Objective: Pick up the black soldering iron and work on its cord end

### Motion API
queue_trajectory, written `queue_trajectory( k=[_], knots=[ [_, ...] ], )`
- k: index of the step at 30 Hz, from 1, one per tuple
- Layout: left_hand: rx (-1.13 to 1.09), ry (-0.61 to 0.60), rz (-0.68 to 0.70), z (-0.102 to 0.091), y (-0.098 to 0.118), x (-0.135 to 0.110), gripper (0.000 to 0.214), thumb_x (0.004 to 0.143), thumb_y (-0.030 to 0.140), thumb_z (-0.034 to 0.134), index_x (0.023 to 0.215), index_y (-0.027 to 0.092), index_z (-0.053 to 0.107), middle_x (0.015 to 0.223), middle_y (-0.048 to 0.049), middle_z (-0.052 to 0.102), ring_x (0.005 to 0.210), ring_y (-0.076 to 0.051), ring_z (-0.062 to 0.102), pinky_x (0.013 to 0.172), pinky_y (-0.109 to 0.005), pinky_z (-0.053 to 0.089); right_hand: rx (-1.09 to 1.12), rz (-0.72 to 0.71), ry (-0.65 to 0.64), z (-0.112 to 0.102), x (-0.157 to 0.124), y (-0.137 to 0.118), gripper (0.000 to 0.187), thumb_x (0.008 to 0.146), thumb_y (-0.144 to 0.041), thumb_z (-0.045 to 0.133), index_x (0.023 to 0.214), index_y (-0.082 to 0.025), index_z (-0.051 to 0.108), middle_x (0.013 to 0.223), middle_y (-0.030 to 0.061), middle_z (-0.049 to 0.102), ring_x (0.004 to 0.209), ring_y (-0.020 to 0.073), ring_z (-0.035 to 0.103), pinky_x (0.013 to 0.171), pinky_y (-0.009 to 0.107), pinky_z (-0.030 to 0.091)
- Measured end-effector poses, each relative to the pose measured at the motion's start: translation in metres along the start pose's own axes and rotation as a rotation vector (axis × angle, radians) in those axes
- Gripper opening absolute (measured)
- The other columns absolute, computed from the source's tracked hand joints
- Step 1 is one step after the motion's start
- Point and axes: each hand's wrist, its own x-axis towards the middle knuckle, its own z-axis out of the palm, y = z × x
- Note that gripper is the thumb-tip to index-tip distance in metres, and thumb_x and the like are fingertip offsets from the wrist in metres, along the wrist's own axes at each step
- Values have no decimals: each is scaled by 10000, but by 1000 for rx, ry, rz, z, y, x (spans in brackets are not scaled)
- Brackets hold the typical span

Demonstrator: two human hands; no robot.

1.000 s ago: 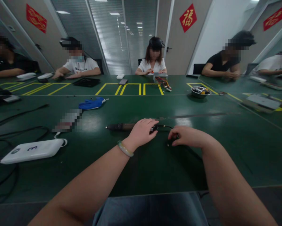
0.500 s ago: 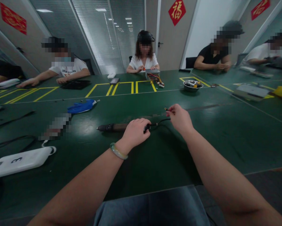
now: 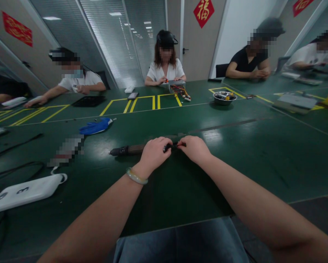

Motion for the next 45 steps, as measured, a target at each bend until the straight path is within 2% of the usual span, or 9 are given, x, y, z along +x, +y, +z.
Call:
queue_trajectory(
  k=[14,25,32,37,45],
  knots=[
    [-46,25,9,0,-1,0,169,864,223,578,1014,260,647,1076,-6,660,1001,-203,593,876,-369,460,3,-5,-2,4,0,1,130,874,-315,657,958,-267,744,983,-1,689,869,167,625,761,264,465],
    [-42,35,-9,2,-2,1,150,858,238,590,982,267,667,1053,-2,674,982,-202,603,859,-364,458,182,10,8,12,0,-2,85,846,-278,690,910,-274,746,906,-30,705,829,145,640,752,244,454],
    [-32,25,-17,2,-1,1,109,870,258,590,950,254,664,1026,-1,670,961,-197,600,849,-358,455,242,63,-6,12,-1,-6,118,840,-230,692,956,-252,698,855,-37,691,800,122,636,698,225,438],
    [-30,-16,-14,-1,-1,2,128,889,323,591,972,266,670,1071,-1,660,981,-203,595,858,-374,452,175,32,41,9,-3,-8,276,838,-213,691,1100,-252,614,834,-39,674,783,129,627,664,234,410],
    [36,-54,-30,-1,0,5,125,897,313,592,984,270,671,1067,-9,649,984,-211,589,843,-375,447,-38,-56,40,9,-5,-17,325,887,-274,648,1197,-280,549,964,-7,684,824,179,634,669,260,410]
  ],
)
